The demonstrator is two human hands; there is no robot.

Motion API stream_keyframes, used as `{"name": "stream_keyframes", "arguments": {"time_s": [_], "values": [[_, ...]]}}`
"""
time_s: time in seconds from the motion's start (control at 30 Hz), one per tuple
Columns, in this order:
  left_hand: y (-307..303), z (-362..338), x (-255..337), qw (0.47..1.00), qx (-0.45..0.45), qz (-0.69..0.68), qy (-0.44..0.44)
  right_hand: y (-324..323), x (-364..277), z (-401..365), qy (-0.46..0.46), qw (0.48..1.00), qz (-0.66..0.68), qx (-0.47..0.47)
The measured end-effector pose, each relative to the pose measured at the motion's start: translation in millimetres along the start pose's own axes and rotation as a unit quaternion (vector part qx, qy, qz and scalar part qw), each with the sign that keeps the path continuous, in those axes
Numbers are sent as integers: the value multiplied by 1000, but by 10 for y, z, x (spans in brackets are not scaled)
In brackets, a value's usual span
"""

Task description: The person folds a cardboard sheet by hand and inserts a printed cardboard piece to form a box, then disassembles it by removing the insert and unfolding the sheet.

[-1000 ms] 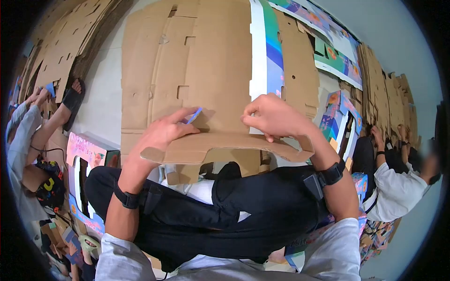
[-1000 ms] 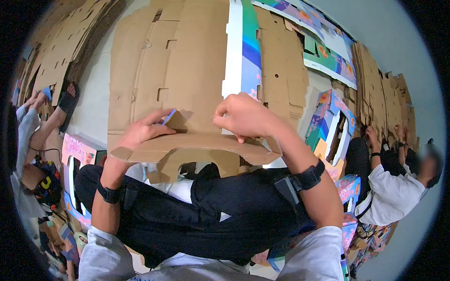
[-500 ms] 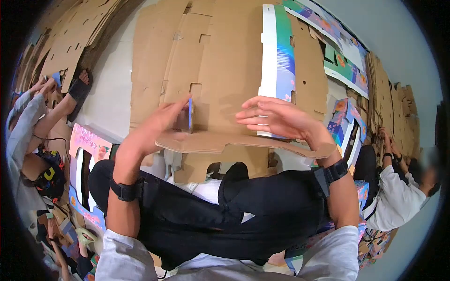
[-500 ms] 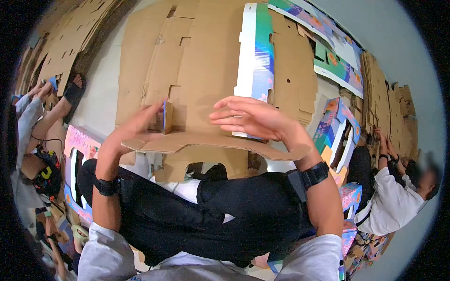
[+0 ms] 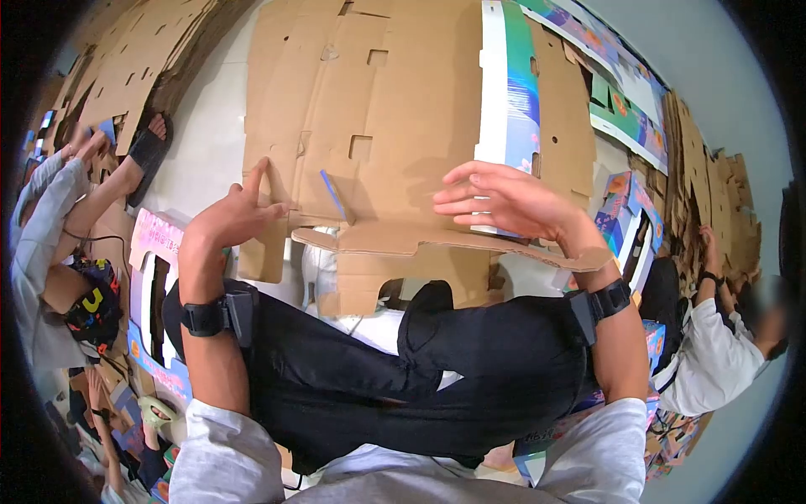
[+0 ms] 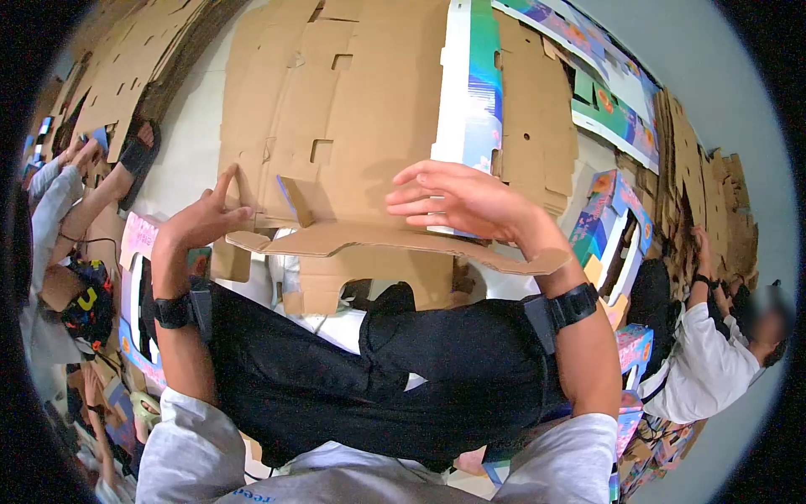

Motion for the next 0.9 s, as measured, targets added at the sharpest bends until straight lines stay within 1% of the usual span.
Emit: {"name": "stream_keyframes", "arguments": {"time_s": [0.07,0.13,0.17,0.23,0.27,0.33,0.4,0.47,0.5,0.6,0.67,0.73,0.77,0.83,0.87,0.9], "values": [[-149,-48,77,999,11,-34,-3,0,-1,8,0,1000,2,-1],[-319,-21,101,985,25,-171,11,2,-8,-1,-1,1000,2,-3],[-427,15,19,982,66,-175,22,-4,-1,-4,-2,1000,1,-2],[-561,-108,15,929,33,-365,-51,1,4,7,-3,1000,-5,-2],[-579,-193,50,889,19,-449,-85,1,-3,7,-8,1000,-8,1],[-582,-154,22,875,47,-475,-78,3,-30,2,-18,1000,-15,7],[-565,-101,48,906,60,-418,-41,5,-38,-6,-14,1000,-18,13],[-529,-34,136,961,58,-268,24,5,-42,1,-10,1000,-20,16],[-563,37,148,965,102,-237,43,0,-33,4,-8,1000,-19,17],[-739,-61,370,972,160,-171,-22,-10,-24,13,-11,1000,-21,20],[-757,-67,532,957,181,-220,57,-26,-12,0,-10,999,-22,22],[-792,-267,931,921,215,-291,144,-40,14,-4,-1,1000,-22,20],[-796,-358,1036,944,210,-228,114,-44,34,-6,2,1000,-22,20],[-824,-447,1216,960,174,-185,120,-53,59,-2,8,1000,-24,18],[-815,-476,1272,966,157,-163,123,-58,74,-7,15,999,-25,19],[-870,-533,1362,959,172,-161,159,-60,82,-16,21,999,-26,21]]}}
Point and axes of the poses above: each hand's wrist, its own z-axis towards the middle knuckle, its own y-axis out of the palm, x = y × z, the point moved 10 cm from there along z, towards the middle knuckle, and after that the axes turned 11 degrees about x, right-handed, at the moved point
